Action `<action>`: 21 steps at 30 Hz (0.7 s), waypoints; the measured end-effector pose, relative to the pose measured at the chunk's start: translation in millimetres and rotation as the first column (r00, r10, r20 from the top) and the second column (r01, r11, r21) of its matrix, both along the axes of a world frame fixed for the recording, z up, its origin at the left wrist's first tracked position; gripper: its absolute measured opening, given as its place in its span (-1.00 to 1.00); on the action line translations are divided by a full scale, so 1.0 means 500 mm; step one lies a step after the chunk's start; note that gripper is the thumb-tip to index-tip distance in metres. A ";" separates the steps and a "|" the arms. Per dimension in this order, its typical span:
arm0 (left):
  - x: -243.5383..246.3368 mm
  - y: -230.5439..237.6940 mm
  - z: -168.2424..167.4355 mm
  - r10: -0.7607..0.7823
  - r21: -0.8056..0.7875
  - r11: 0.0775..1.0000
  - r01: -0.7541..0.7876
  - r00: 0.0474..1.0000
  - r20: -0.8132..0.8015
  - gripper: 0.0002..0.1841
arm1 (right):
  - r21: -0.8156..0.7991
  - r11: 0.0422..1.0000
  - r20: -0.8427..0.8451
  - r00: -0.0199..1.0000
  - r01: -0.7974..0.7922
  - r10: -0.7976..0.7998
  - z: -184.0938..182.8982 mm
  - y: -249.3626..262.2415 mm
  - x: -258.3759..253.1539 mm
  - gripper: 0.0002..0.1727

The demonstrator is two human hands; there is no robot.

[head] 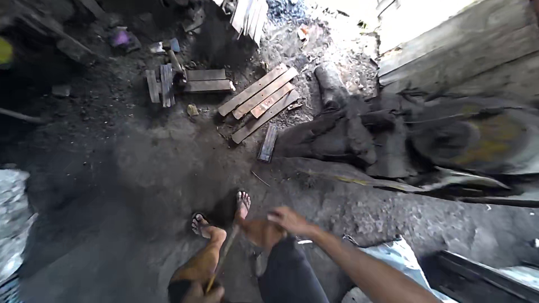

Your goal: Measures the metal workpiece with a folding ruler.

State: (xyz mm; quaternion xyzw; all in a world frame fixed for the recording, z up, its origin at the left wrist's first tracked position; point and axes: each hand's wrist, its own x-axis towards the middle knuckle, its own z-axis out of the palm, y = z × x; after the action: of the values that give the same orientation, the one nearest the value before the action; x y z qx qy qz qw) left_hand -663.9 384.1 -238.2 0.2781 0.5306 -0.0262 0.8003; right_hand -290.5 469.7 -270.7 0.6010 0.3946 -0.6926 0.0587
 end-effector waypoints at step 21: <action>-0.031 0.360 -0.747 -0.059 0.605 0.499 0.620 0.721 -0.690 -0.66 | 0.298 -0.017 0.013 -0.022 0.954 -1.000 -0.990 0.753 0.186 -0.37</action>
State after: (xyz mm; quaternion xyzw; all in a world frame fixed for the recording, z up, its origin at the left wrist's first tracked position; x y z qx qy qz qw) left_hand -679.6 564.0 -611.8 0.6918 0.6299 -0.0340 0.3515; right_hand -197.6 846.3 -765.9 0.7781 -0.0881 -0.4134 -0.4646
